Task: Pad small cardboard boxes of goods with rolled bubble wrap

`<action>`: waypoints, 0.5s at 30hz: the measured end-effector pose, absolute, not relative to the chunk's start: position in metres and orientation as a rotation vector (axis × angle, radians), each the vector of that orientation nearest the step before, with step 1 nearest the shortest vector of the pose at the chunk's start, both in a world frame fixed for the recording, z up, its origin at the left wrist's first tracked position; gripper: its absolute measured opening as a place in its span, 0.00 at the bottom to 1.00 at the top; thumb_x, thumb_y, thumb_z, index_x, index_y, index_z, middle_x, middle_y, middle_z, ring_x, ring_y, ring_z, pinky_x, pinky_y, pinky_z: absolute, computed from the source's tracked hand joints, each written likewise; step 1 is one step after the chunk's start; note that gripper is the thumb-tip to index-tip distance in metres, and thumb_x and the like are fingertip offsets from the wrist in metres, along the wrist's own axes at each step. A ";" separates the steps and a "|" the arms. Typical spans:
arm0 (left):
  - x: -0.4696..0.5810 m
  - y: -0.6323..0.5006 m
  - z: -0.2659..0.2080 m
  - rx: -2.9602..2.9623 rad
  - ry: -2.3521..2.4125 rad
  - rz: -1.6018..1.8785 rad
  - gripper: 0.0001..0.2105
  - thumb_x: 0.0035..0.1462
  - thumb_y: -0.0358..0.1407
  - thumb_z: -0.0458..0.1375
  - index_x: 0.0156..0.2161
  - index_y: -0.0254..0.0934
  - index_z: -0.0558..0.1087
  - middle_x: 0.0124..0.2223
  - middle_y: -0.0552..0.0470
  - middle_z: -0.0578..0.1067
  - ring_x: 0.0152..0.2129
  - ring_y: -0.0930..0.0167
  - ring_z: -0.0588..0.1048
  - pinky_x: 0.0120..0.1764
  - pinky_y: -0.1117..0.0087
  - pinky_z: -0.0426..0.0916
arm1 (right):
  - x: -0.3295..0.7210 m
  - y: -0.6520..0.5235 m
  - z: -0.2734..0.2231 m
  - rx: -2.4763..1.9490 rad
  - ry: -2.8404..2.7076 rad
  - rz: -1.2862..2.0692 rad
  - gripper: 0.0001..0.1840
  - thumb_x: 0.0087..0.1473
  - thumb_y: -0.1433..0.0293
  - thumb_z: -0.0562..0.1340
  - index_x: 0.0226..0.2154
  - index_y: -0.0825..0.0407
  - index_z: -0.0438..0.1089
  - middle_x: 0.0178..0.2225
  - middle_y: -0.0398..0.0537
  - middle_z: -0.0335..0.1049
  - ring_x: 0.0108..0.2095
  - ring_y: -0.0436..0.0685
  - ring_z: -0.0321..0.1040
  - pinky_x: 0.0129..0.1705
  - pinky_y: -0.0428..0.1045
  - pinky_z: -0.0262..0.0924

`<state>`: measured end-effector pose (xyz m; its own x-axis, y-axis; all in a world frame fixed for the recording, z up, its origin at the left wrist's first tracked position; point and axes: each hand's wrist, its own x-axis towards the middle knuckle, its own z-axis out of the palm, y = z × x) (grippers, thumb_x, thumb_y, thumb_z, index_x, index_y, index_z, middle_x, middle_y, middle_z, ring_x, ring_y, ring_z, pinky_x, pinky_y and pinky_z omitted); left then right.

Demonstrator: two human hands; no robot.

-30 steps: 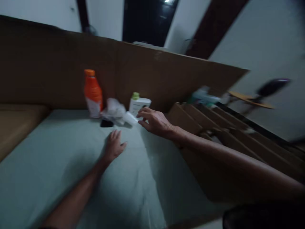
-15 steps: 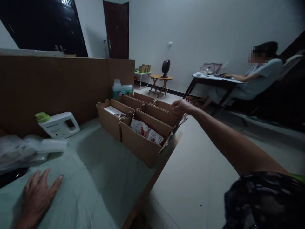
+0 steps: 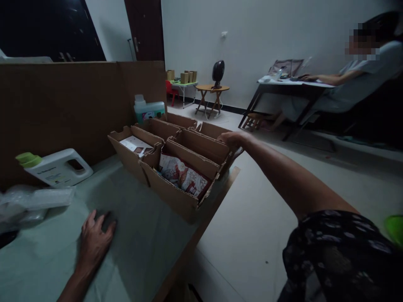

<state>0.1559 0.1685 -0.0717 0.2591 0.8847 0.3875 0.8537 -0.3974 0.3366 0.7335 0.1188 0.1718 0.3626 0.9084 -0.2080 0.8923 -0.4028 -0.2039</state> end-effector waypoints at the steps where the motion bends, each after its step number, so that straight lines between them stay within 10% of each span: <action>1: 0.155 0.167 -0.073 2.445 1.695 0.824 0.24 0.61 0.50 0.48 0.48 0.35 0.78 0.58 0.33 0.71 0.63 0.49 0.66 0.63 0.46 0.63 | 0.733 0.118 0.173 -2.555 -1.702 0.471 0.07 0.39 0.83 0.68 0.25 0.59 0.78 0.23 0.44 0.77 0.26 0.48 0.67 0.28 0.42 0.57; 15: 0.154 0.127 -0.021 2.468 1.548 1.084 0.20 0.64 0.47 0.48 0.46 0.36 0.76 0.60 0.33 0.71 0.61 0.48 0.69 0.63 0.43 0.64 | 0.686 0.092 0.229 -2.398 -1.383 -0.249 0.09 0.58 0.69 0.63 0.32 0.57 0.77 0.27 0.49 0.76 0.31 0.50 0.67 0.33 0.44 0.59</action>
<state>0.1536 0.1267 -0.0208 0.2607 0.8024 0.5368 0.7791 -0.5033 0.3739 0.6856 0.0919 0.2294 0.5055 0.7990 0.3257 0.8624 -0.4562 -0.2195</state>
